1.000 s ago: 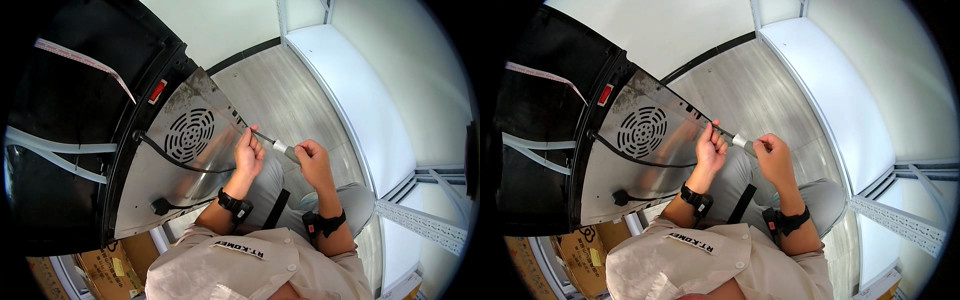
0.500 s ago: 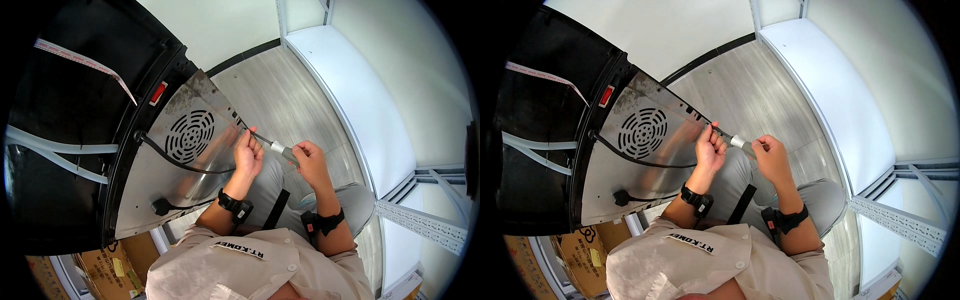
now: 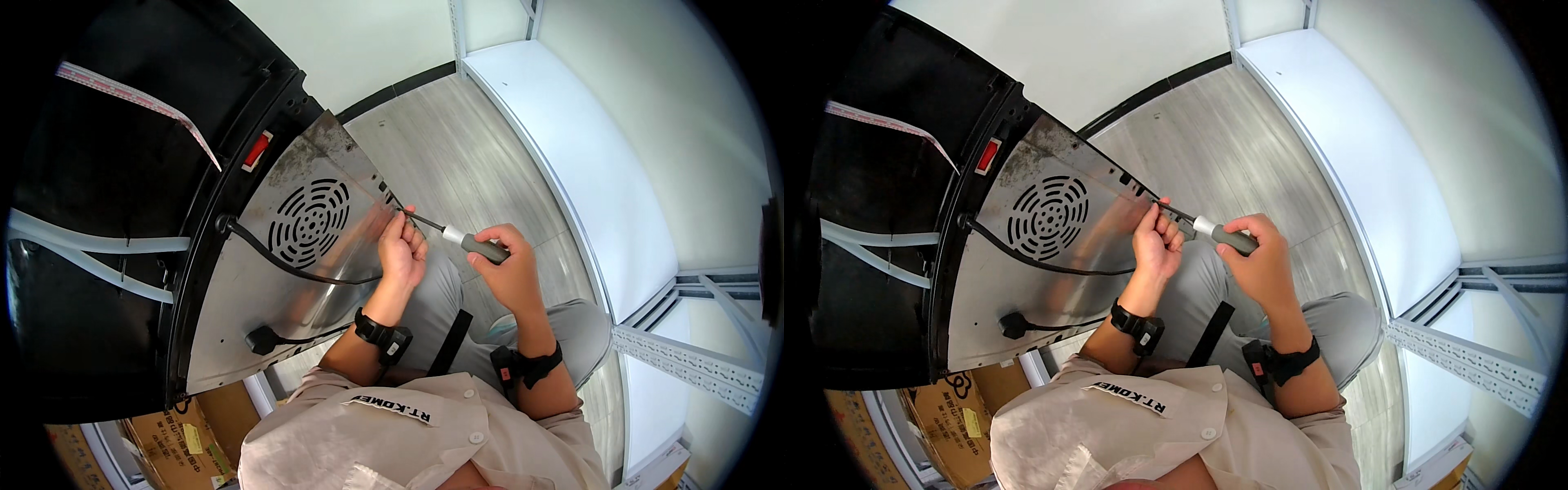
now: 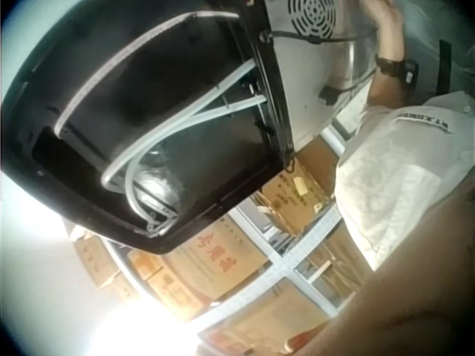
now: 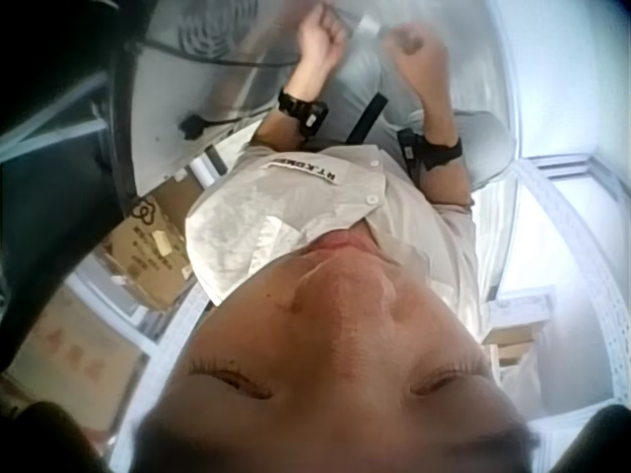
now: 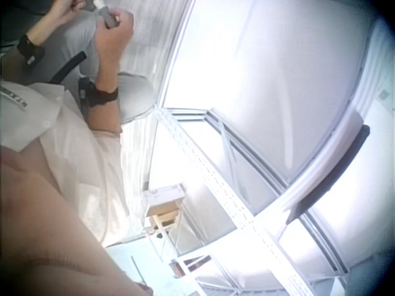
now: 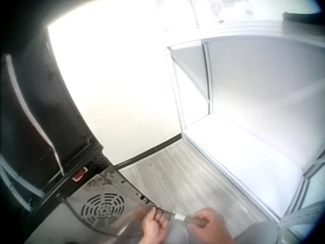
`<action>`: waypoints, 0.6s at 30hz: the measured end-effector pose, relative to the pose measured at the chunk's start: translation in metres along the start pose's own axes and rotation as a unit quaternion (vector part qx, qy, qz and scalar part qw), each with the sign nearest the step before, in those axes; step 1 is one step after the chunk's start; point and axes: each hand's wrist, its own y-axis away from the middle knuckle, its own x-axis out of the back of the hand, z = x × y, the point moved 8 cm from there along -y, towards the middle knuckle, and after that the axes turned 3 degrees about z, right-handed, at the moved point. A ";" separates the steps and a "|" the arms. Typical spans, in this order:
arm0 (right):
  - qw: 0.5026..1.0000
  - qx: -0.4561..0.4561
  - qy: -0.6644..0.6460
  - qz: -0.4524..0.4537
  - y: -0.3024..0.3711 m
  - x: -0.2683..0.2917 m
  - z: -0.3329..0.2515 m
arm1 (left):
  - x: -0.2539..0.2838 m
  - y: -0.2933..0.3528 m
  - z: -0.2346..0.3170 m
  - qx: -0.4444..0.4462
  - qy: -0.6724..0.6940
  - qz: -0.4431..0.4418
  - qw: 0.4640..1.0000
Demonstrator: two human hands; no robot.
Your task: The person uses a screwdriver to tighten screws on the back panel of a large appliance. They work methodically, moving from one screw to the next to secure the panel.
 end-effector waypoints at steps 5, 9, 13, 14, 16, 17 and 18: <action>0.999 -0.037 -0.030 -0.009 0.003 -0.003 0.004 | -0.006 0.001 -0.001 0.004 0.041 -0.001 0.999; 0.982 -0.183 -0.051 0.002 0.007 -0.009 0.031 | -0.007 -0.005 -0.004 -0.014 0.041 0.025 0.999; 0.975 -0.198 -0.087 -0.048 0.008 -0.010 0.021 | -0.004 -0.008 -0.003 -0.030 0.033 0.024 0.999; 0.988 -0.138 -0.064 -0.038 0.006 -0.007 0.015 | -0.004 -0.008 -0.004 -0.031 0.040 0.028 0.998; 0.998 -0.041 -0.035 -0.025 0.003 -0.002 0.001 | -0.006 -0.007 -0.003 -0.034 0.052 0.034 0.998; 0.999 -0.005 -0.028 -0.022 0.001 0.001 -0.007 | -0.006 -0.006 -0.002 -0.035 0.043 0.036 0.998; 0.999 0.030 -0.020 -0.018 0.000 0.003 -0.014 | -0.007 -0.005 0.000 -0.036 0.035 0.038 0.998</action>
